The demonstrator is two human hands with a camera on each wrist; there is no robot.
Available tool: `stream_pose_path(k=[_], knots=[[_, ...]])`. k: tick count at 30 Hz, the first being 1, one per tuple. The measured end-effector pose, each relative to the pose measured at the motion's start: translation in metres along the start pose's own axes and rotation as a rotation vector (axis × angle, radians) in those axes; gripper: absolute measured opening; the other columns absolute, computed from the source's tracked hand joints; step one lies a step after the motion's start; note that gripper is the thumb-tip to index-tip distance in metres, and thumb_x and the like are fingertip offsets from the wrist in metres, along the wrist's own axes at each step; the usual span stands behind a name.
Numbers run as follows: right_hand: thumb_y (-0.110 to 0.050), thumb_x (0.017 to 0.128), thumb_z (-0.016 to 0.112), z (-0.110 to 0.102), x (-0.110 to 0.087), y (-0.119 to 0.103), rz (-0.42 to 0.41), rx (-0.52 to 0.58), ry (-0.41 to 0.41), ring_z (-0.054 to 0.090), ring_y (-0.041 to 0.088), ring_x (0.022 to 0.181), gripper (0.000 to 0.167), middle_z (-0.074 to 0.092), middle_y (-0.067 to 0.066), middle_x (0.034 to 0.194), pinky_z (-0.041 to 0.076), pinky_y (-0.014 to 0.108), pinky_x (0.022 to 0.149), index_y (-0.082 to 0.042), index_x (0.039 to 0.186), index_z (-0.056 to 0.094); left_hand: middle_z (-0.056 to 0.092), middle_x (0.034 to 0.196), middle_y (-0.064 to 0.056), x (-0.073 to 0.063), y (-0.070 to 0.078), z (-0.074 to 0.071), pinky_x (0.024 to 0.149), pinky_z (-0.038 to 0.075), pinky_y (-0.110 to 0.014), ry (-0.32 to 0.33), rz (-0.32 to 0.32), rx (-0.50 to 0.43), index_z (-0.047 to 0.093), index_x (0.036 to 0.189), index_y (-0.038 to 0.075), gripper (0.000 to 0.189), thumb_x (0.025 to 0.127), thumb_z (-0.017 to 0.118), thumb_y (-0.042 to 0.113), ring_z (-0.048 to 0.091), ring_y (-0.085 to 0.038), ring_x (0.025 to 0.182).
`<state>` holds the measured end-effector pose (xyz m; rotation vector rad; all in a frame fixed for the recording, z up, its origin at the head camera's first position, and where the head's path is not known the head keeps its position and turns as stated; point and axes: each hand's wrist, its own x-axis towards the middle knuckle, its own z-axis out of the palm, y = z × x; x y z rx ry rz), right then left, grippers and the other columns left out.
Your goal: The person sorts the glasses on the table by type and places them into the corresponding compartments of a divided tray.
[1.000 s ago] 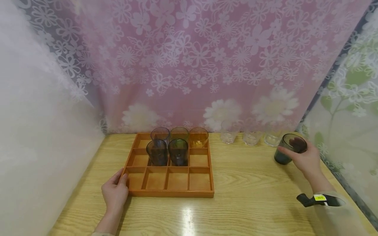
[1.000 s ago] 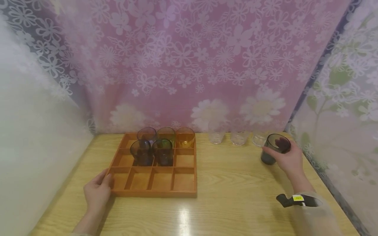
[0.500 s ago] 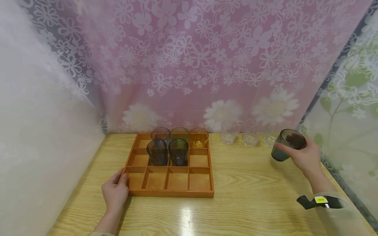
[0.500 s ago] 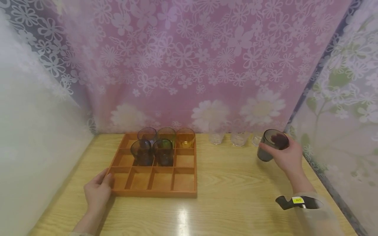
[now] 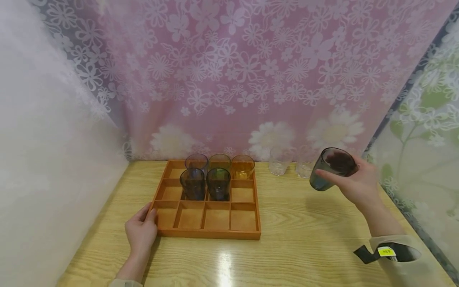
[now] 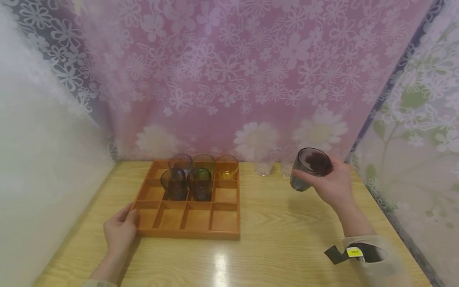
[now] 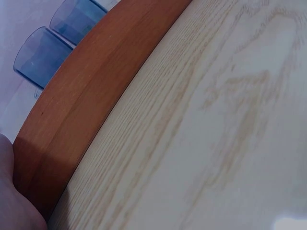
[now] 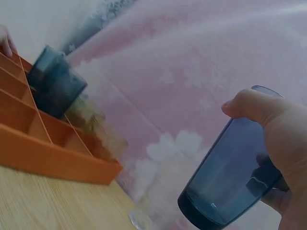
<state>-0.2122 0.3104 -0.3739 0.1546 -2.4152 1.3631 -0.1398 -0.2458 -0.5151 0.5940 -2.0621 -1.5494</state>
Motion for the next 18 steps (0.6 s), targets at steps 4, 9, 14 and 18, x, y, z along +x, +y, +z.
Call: stream_pose_path(k=[4, 9, 14, 18], knots=[[-0.011, 0.081, 0.095, 0.018, -0.002, -0.019, -0.073, 0.033, -0.023, 0.064, 0.010, 0.104, 0.064, 0.066, 0.010, 0.123, 0.054, 0.014, 0.078, -0.002, 0.137, 0.066, 0.070, 0.127, -0.023, -0.001, 0.001, 0.000, 0.079, 0.049, -0.005, 0.002, 0.002, -0.007, 0.071, 0.132, -0.006, 0.032, 0.101, 0.068, 0.001, 0.066, -0.030, 0.118], [-0.008, 0.081, 0.094, 0.043, -0.004, -0.040, -0.102, 0.100, -0.075, 0.064, 0.014, 0.107, 0.063, 0.065, 0.013, 0.125, 0.054, 0.015, 0.082, -0.004, 0.137, 0.066, 0.071, 0.127, -0.021, 0.000, 0.001, 0.000, 0.079, 0.050, -0.006, -0.005, -0.017, -0.010, 0.071, 0.132, -0.005, 0.032, 0.101, 0.068, 0.002, 0.066, -0.026, 0.116], [-0.005, 0.080, 0.094, 0.069, -0.003, -0.055, -0.159, 0.188, -0.131, 0.065, 0.021, 0.110, 0.064, 0.067, 0.016, 0.125, 0.056, 0.018, 0.085, -0.002, 0.137, 0.066, 0.069, 0.128, -0.025, 0.000, 0.001, -0.001, 0.079, 0.049, -0.005, -0.016, -0.013, -0.023, 0.070, 0.133, -0.007, 0.033, 0.101, 0.067, 0.001, 0.064, -0.033, 0.120], [-0.001, 0.078, 0.094, 0.093, -0.001, -0.059, -0.197, 0.273, -0.171, 0.066, 0.027, 0.110, 0.062, 0.068, 0.017, 0.123, 0.057, 0.022, 0.087, -0.001, 0.134, 0.067, 0.069, 0.129, -0.025, 0.001, 0.001, -0.001, 0.080, 0.048, -0.005, -0.016, -0.014, -0.032, 0.070, 0.133, -0.007, 0.033, 0.101, 0.068, 0.001, 0.063, -0.036, 0.122]])
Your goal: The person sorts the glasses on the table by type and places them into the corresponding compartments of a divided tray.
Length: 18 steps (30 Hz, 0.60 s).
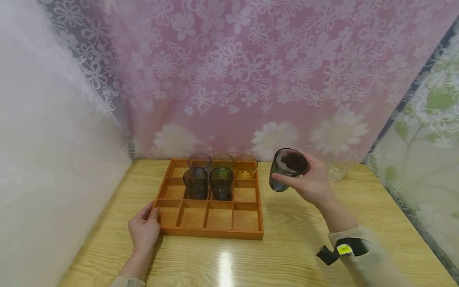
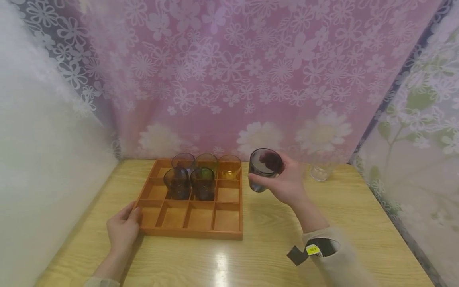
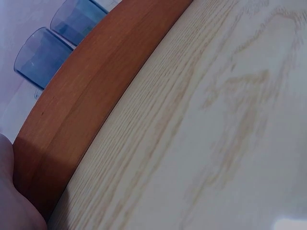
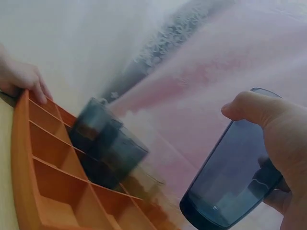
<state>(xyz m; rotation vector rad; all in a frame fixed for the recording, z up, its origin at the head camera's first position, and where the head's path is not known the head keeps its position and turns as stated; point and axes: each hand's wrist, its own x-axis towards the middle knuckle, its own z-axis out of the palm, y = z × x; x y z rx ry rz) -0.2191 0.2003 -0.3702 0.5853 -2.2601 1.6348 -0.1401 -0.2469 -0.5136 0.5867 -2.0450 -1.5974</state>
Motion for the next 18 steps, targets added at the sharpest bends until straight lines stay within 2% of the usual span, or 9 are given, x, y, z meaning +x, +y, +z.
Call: stream_pose_path(k=[4, 9, 15, 18], knots=[[-0.002, 0.077, 0.095, 0.024, 0.004, 0.008, -0.025, 0.024, -0.005, 0.067, 0.025, 0.108, 0.062, 0.069, 0.015, 0.122, 0.058, 0.024, 0.087, -0.001, 0.133, 0.068, 0.070, 0.129, -0.023, 0.000, 0.000, 0.001, 0.080, 0.048, -0.005, 0.008, 0.000, 0.005, 0.070, 0.132, -0.006, 0.032, 0.101, 0.068, 0.000, 0.064, -0.035, 0.121], [-0.009, 0.076, 0.098, 0.051, 0.005, 0.020, -0.011, 0.013, 0.004, 0.069, 0.031, 0.108, 0.060, 0.071, 0.014, 0.119, 0.059, 0.027, 0.087, -0.003, 0.128, 0.070, 0.070, 0.127, -0.024, 0.000, 0.002, 0.001, 0.079, 0.048, -0.005, 0.012, 0.013, 0.012, 0.071, 0.131, -0.007, 0.032, 0.101, 0.068, 0.000, 0.065, -0.035, 0.120], [-0.010, 0.074, 0.099, 0.076, 0.007, 0.031, 0.006, 0.044, 0.013, 0.068, 0.039, 0.110, 0.058, 0.072, 0.014, 0.117, 0.060, 0.040, 0.090, -0.005, 0.125, 0.072, 0.070, 0.126, -0.024, -0.001, 0.002, 0.001, 0.079, 0.049, -0.005, 0.007, 0.013, 0.000, 0.071, 0.132, -0.007, 0.032, 0.101, 0.068, 0.000, 0.065, -0.034, 0.118], [-0.006, 0.074, 0.098, 0.086, 0.008, 0.037, 0.012, 0.087, 0.009, 0.067, 0.040, 0.112, 0.059, 0.071, 0.018, 0.120, 0.057, 0.052, 0.094, -0.002, 0.127, 0.072, 0.070, 0.127, -0.024, -0.001, 0.002, 0.001, 0.079, 0.049, -0.005, 0.008, 0.011, -0.002, 0.070, 0.132, -0.007, 0.032, 0.101, 0.068, 0.000, 0.065, -0.034, 0.119]])
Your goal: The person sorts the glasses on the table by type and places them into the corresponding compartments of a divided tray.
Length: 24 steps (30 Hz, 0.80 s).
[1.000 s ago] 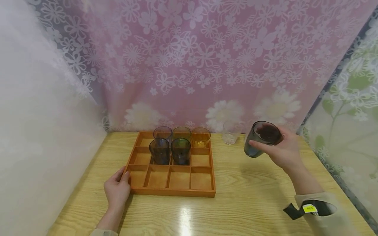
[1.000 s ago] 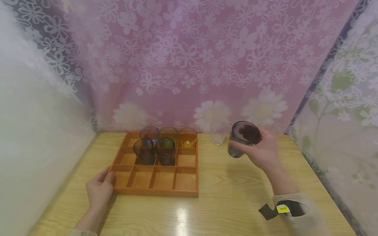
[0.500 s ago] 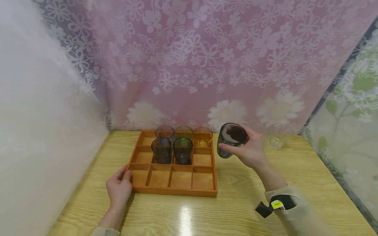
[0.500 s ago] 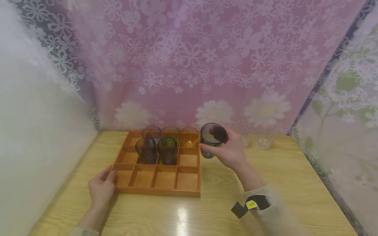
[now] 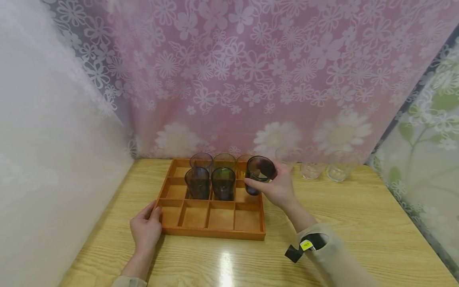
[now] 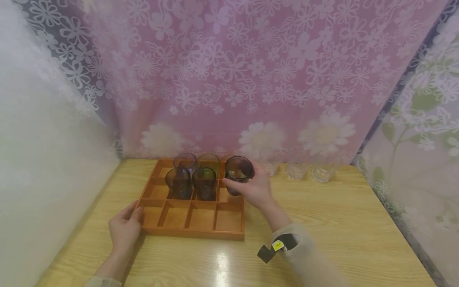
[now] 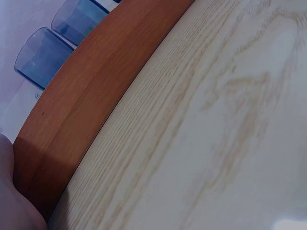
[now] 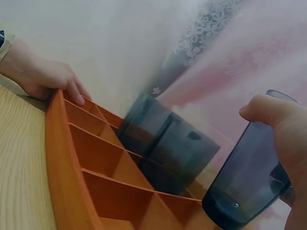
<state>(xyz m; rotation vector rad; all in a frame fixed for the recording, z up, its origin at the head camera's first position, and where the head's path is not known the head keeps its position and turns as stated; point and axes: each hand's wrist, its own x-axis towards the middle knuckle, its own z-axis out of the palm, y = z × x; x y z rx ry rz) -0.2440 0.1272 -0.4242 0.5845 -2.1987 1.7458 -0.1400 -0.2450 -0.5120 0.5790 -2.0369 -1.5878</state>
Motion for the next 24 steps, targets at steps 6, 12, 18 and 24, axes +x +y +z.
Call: stream_pose_path(k=[6, 12, 18, 24], knots=[[-0.010, 0.075, 0.098, 0.014, -0.004, 0.010, 0.030, 0.002, 0.003, 0.066, 0.042, 0.115, 0.062, 0.072, 0.020, 0.123, 0.053, 0.064, 0.097, -0.002, 0.130, 0.070, 0.070, 0.127, -0.024, -0.001, 0.001, -0.001, 0.078, 0.049, -0.005, 0.004, 0.008, 0.008, 0.070, 0.132, -0.008, 0.032, 0.101, 0.068, 0.000, 0.065, -0.035, 0.119], [-0.023, 0.075, 0.100, 0.020, -0.008, 0.020, 0.056, -0.069, -0.007, 0.069, 0.037, 0.109, 0.061, 0.073, 0.016, 0.118, 0.056, 0.056, 0.093, -0.004, 0.125, 0.072, 0.070, 0.127, -0.024, -0.002, 0.001, 0.000, 0.078, 0.049, -0.005, 0.000, 0.000, 0.006, 0.070, 0.132, -0.007, 0.032, 0.101, 0.069, 0.000, 0.065, -0.034, 0.119], [-0.028, 0.076, 0.099, 0.021, -0.013, 0.029, 0.096, -0.098, -0.020, 0.070, 0.033, 0.107, 0.065, 0.072, 0.017, 0.119, 0.057, 0.053, 0.091, -0.002, 0.127, 0.070, 0.069, 0.128, -0.024, -0.001, 0.000, -0.001, 0.078, 0.049, -0.005, -0.008, -0.004, 0.011, 0.070, 0.133, -0.006, 0.033, 0.102, 0.068, 0.002, 0.065, -0.034, 0.120], [-0.027, 0.075, 0.100, 0.025, -0.014, 0.033, 0.110, -0.102, -0.018, 0.070, 0.026, 0.106, 0.066, 0.072, 0.014, 0.120, 0.059, 0.050, 0.090, -0.005, 0.129, 0.069, 0.070, 0.128, -0.024, 0.001, -0.002, -0.001, 0.079, 0.048, -0.005, -0.001, 0.003, 0.016, 0.070, 0.132, -0.006, 0.032, 0.101, 0.068, 0.001, 0.064, -0.034, 0.120]])
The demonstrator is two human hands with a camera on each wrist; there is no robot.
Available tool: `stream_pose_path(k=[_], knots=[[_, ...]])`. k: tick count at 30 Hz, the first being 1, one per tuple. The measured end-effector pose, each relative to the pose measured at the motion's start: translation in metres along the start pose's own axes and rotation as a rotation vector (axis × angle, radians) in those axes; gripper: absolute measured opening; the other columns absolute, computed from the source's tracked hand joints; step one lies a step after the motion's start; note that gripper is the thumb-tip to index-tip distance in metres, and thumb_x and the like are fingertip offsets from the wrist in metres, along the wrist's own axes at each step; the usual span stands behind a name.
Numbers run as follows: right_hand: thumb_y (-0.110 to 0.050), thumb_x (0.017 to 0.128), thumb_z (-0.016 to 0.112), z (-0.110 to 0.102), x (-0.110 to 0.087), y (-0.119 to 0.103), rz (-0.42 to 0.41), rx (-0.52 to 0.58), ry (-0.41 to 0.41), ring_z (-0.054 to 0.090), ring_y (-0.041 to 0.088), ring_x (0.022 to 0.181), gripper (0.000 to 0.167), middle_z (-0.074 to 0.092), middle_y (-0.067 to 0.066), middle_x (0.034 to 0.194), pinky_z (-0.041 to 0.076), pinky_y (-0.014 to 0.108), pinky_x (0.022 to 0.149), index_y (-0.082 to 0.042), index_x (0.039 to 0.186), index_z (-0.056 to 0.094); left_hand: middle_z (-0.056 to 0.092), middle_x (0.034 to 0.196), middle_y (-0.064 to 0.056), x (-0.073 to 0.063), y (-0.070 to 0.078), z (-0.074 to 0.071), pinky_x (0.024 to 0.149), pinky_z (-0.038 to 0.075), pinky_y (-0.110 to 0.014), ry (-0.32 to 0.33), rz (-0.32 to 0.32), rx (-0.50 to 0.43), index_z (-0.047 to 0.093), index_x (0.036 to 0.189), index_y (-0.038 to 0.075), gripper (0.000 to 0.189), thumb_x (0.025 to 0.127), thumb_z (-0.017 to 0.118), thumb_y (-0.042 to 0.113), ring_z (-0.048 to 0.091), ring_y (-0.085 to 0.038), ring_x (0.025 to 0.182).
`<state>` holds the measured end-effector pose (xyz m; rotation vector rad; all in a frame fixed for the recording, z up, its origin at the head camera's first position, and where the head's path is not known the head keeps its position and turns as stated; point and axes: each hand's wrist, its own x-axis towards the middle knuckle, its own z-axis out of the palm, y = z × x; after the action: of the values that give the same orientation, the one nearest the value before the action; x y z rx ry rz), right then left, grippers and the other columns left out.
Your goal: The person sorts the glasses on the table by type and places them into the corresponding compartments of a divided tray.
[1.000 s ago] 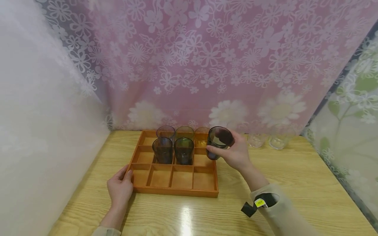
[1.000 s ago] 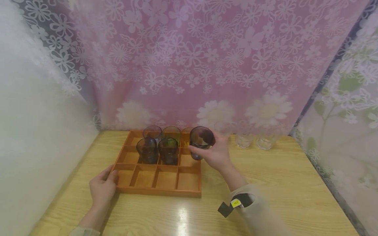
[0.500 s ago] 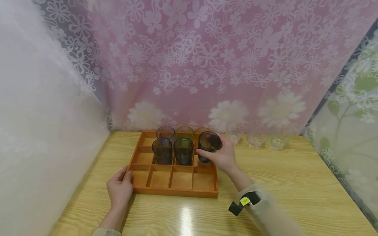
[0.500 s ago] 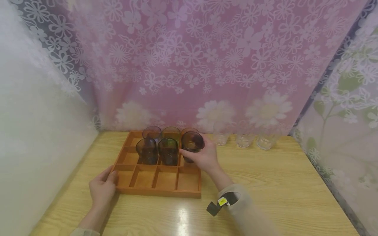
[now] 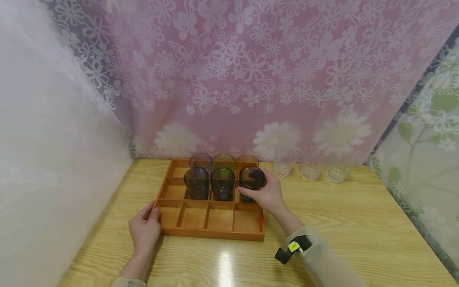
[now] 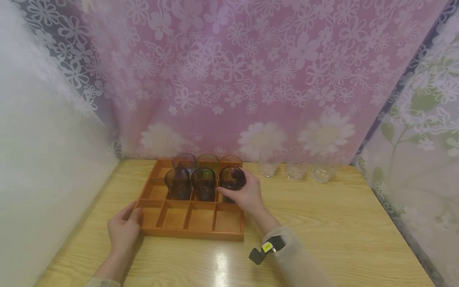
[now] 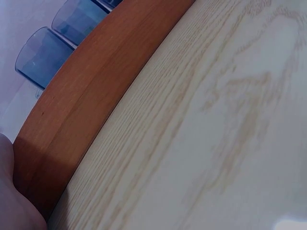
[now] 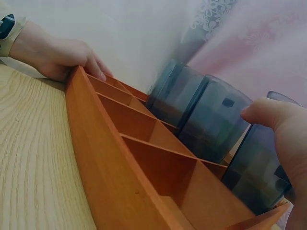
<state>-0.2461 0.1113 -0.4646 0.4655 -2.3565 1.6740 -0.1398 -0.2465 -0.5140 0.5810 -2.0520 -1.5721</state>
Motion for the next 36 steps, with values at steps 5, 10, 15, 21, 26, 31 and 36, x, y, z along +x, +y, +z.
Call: stream_pose_path(k=[5, 10, 15, 21, 26, 31, 36], knots=[[-0.026, 0.072, 0.102, 0.002, -0.001, 0.006, -0.009, -0.011, 0.001, 0.070, 0.020, 0.105, 0.063, 0.073, 0.004, 0.116, 0.059, 0.046, 0.090, -0.011, 0.126, 0.072, 0.070, 0.128, -0.023, 0.002, -0.001, 0.003, 0.081, 0.048, -0.005, 0.009, 0.003, 0.002, 0.071, 0.132, -0.006, 0.032, 0.101, 0.068, 0.000, 0.065, -0.034, 0.121], [-0.025, 0.072, 0.102, 0.002, -0.002, 0.009, 0.015, 0.003, -0.014, 0.070, 0.023, 0.105, 0.064, 0.073, 0.008, 0.116, 0.059, 0.048, 0.089, -0.007, 0.126, 0.071, 0.070, 0.128, -0.024, 0.001, 0.002, 0.005, 0.080, 0.048, -0.005, 0.003, 0.005, -0.007, 0.071, 0.131, -0.007, 0.032, 0.100, 0.069, -0.001, 0.064, -0.035, 0.121], [-0.029, 0.073, 0.100, -0.001, -0.002, 0.006, 0.066, -0.041, -0.030, 0.068, 0.026, 0.110, 0.071, 0.071, 0.011, 0.123, 0.058, 0.050, 0.093, -0.006, 0.131, 0.067, 0.070, 0.129, -0.024, 0.001, 0.001, 0.006, 0.080, 0.048, -0.005, -0.009, 0.004, -0.011, 0.070, 0.132, -0.007, 0.032, 0.101, 0.068, 0.000, 0.064, -0.034, 0.121], [-0.032, 0.073, 0.101, -0.008, -0.005, 0.003, 0.114, -0.054, -0.081, 0.063, 0.029, 0.122, 0.084, 0.066, 0.010, 0.133, 0.053, 0.052, 0.104, -0.007, 0.141, 0.059, 0.070, 0.128, -0.024, 0.001, -0.001, 0.007, 0.080, 0.048, -0.004, -0.009, 0.016, 0.001, 0.070, 0.132, -0.007, 0.032, 0.102, 0.067, 0.000, 0.065, -0.033, 0.120], [-0.026, 0.077, 0.099, -0.022, -0.011, -0.004, 0.118, 0.025, -0.100, 0.056, 0.033, 0.132, 0.090, 0.060, 0.014, 0.142, 0.043, 0.053, 0.116, -0.004, 0.150, 0.051, 0.071, 0.127, -0.023, 0.001, -0.001, 0.005, 0.080, 0.047, -0.004, 0.004, 0.023, 0.025, 0.071, 0.131, -0.006, 0.031, 0.101, 0.068, 0.001, 0.065, -0.033, 0.120], [-0.023, 0.082, 0.095, -0.043, -0.018, -0.011, 0.094, 0.049, -0.086, 0.054, 0.034, 0.136, 0.086, 0.058, 0.015, 0.146, 0.040, 0.050, 0.118, -0.002, 0.151, 0.048, 0.072, 0.126, -0.021, 0.001, -0.001, 0.003, 0.081, 0.046, -0.003, 0.017, 0.020, 0.048, 0.073, 0.130, -0.004, 0.031, 0.100, 0.070, 0.003, 0.065, -0.032, 0.121], [-0.020, 0.090, 0.088, -0.064, -0.022, -0.012, 0.072, 0.051, -0.062, 0.052, 0.037, 0.137, 0.074, 0.058, 0.016, 0.144, 0.039, 0.050, 0.119, -0.001, 0.150, 0.048, 0.072, 0.127, -0.019, 0.001, -0.003, 0.001, 0.081, 0.046, -0.004, 0.017, 0.011, 0.058, 0.073, 0.131, -0.003, 0.031, 0.101, 0.070, 0.005, 0.065, -0.029, 0.120]])
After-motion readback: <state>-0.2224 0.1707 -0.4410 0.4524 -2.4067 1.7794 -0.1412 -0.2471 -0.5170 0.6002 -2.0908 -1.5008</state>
